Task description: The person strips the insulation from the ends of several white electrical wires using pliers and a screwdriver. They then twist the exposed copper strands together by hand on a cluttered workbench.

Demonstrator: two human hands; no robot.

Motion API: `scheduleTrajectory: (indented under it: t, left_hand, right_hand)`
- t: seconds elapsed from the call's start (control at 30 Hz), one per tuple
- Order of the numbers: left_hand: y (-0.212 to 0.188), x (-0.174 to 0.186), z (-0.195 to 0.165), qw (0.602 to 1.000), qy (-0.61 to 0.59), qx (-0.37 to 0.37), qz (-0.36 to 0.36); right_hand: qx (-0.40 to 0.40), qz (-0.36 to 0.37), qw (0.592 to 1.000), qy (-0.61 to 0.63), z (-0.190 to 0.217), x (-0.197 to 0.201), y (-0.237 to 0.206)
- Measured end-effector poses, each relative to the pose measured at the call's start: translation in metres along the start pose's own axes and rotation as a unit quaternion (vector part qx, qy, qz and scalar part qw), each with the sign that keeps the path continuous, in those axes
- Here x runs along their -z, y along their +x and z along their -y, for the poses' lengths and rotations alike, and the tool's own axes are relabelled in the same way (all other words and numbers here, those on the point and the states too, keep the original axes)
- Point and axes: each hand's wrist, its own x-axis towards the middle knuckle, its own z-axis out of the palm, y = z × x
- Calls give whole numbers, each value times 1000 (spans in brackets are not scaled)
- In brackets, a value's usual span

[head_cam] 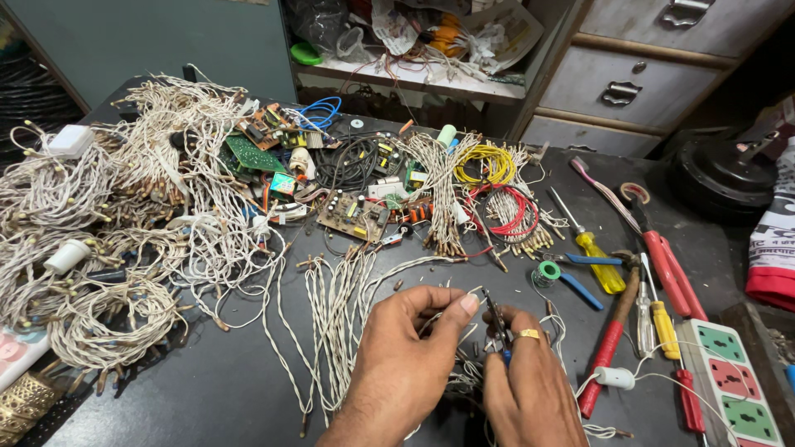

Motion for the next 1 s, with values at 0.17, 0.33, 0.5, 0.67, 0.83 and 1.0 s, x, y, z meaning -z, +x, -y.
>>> scheduleTrajectory:
  t: [0.17, 0.33, 0.5, 0.67, 0.83, 1.0]
  left_hand:
    - [1, 0, 1, 1000, -5, 7, -6]
    - [5, -1, 8, 999, -31, -8, 5]
    - [10, 0, 14, 998, -56, -21, 2]
    - [11, -1, 16, 997, -73, -35, 7]
    - [10, 0, 16, 997, -65, -35, 13]
    - [10, 1, 13, 998, -56, -25, -4]
  right_hand:
    - [24, 14, 998, 55, -9, -1, 1]
    - [288, -61, 942, -160, -24, 8, -8]
    - [162, -24, 987, 7, -26, 7, -2]
    - [-31, -2, 992, 118, -12, 10, -1]
    - [39, -15, 997, 59, 0, 13, 3]
    - [102, -60, 987, -108, 1, 16, 9]
